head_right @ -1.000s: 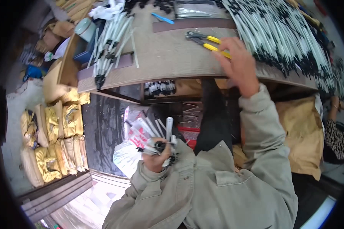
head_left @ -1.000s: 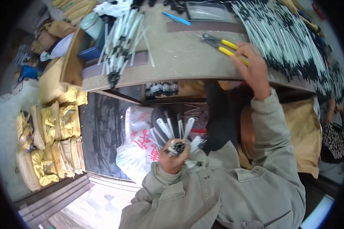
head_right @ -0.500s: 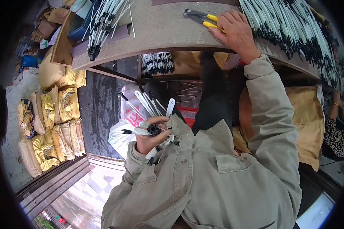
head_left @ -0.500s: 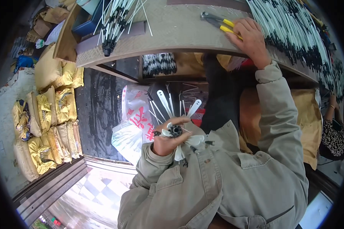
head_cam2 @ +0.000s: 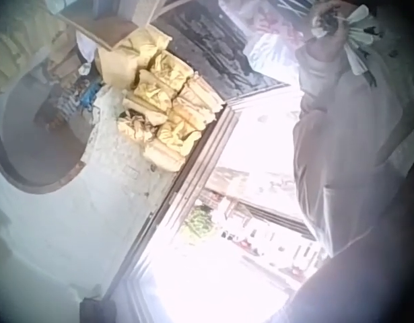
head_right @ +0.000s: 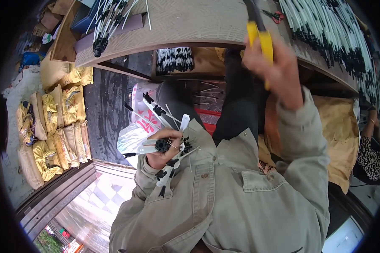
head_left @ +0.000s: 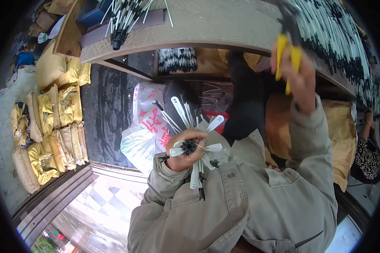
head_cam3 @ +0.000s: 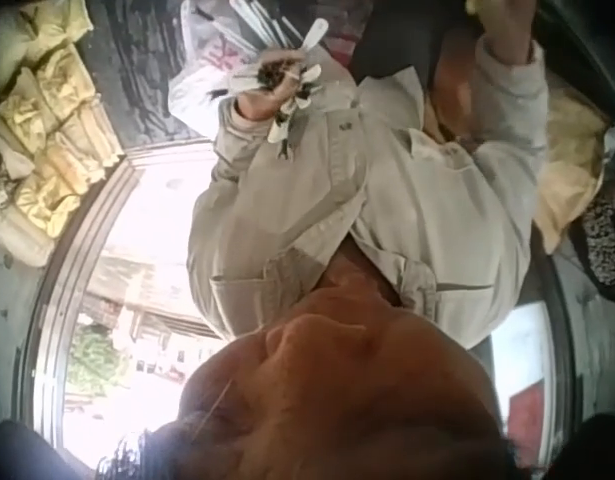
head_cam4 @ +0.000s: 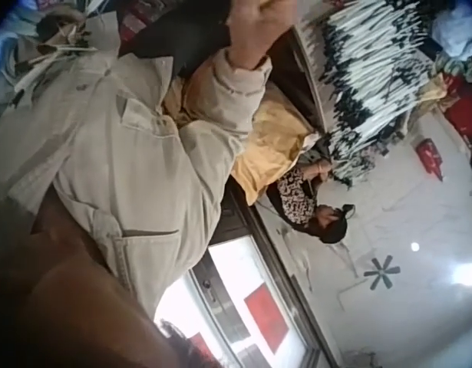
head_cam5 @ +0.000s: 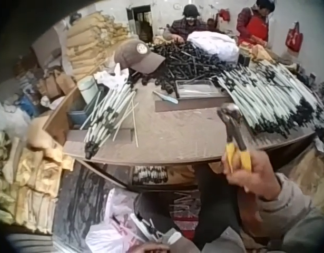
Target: Assembling and organizing wire harnesses by bundling wires and crimping connectors.
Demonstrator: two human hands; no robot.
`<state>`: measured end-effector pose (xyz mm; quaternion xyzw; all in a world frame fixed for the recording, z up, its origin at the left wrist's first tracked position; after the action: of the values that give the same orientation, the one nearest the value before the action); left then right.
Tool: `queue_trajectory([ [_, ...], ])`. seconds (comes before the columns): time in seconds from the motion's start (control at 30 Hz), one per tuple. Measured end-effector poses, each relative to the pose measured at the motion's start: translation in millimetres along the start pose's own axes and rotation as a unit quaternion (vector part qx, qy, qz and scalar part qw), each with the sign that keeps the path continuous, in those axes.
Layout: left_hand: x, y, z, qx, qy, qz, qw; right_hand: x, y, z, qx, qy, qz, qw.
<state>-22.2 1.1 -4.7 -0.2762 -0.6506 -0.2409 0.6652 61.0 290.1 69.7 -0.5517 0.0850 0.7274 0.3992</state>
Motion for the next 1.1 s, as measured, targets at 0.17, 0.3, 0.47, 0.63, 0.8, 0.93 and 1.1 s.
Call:
queue_trajectory([
  [0.17, -6, 0, 3, -0.008, 0.037, 0.037, 0.999, -27, 29, -48, -0.121, -0.236, -0.234, 0.935],
  [0.3, -4, -1, 9, -0.052, 0.015, 0.028, 0.998, -29, 45, -62, -0.051, -0.427, -0.46, 0.777],
  [0.47, -2, -4, 9, -0.041, 0.025, 0.021, 0.999, -18, 57, -64, 0.0, -0.475, -0.502, 0.722],
  [0.63, 2, -7, 11, -0.084, -0.012, 0.028, 0.996, -9, 61, -74, 0.059, -0.497, -0.514, 0.697],
  [0.8, 2, -4, 11, -0.073, 0.026, -0.011, 0.997, -11, 64, -78, 0.07, -0.491, -0.506, 0.706],
  [0.93, -4, -6, 7, -0.049, 0.012, -0.028, 0.998, -11, 72, -92, 0.046, -0.421, -0.464, 0.778],
  [1.1, 1, -6, 6, -0.04, -0.015, -0.017, 0.999, -9, 84, -118, 0.041, -0.347, -0.457, 0.818],
])
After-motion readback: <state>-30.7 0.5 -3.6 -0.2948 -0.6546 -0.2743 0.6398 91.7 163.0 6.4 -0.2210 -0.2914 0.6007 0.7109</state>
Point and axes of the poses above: each hand's wrist, its own z-axis towards the middle knuckle, its own y-axis out of the palm, x = y × z, the point moved 1 cm from there along z, towards the middle knuckle, and after that the axes turned 11 degrees about x, right-handed, at the moved point
